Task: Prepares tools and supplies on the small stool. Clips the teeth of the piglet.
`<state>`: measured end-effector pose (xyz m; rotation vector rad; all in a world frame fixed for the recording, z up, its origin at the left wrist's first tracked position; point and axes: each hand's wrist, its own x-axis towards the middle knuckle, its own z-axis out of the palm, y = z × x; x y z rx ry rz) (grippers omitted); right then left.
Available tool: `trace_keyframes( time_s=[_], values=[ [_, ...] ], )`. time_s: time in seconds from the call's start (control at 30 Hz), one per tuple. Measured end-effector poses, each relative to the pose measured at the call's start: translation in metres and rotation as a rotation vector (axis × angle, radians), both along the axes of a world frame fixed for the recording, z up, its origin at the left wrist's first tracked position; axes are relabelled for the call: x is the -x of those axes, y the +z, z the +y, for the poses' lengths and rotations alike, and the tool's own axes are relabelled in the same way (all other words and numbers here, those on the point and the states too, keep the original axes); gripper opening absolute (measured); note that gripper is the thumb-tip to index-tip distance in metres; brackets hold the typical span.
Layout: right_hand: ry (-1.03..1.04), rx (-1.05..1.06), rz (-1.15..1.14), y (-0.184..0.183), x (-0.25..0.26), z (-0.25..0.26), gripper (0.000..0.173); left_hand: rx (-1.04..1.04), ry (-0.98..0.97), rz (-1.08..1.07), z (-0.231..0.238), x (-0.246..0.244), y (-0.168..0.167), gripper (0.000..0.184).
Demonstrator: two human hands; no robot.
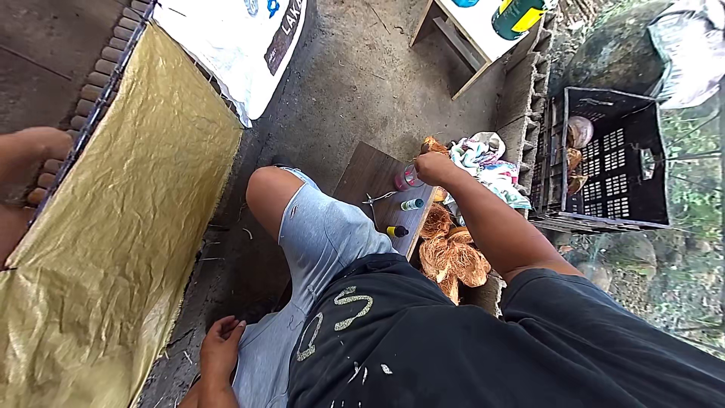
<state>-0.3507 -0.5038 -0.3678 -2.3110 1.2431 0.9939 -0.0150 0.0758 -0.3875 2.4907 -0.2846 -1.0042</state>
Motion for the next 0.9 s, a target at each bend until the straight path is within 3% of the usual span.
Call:
trace_keyframes(
  time_s=[0.43, 0.73, 0.9],
  values=[
    [-0.015, -0.004, 0.010, 0.009, 0.007, 0.000, 0.016, 0.000, 0.003, 0.012, -0.001, 0.000, 0.000, 0.032],
    [-0.130, 0.211, -0.063, 0.054, 0.021, 0.008, 0.038, 0.001, -0.001, 0.020, -0.001, -0.003, -0.001, 0.033],
    [-0.144, 0.395, -0.377, 0.111, 0.011, 0.025, 0.038, 0.000, -0.004, 0.045, -0.004, -0.004, 0.003, 0.035]
  ],
)
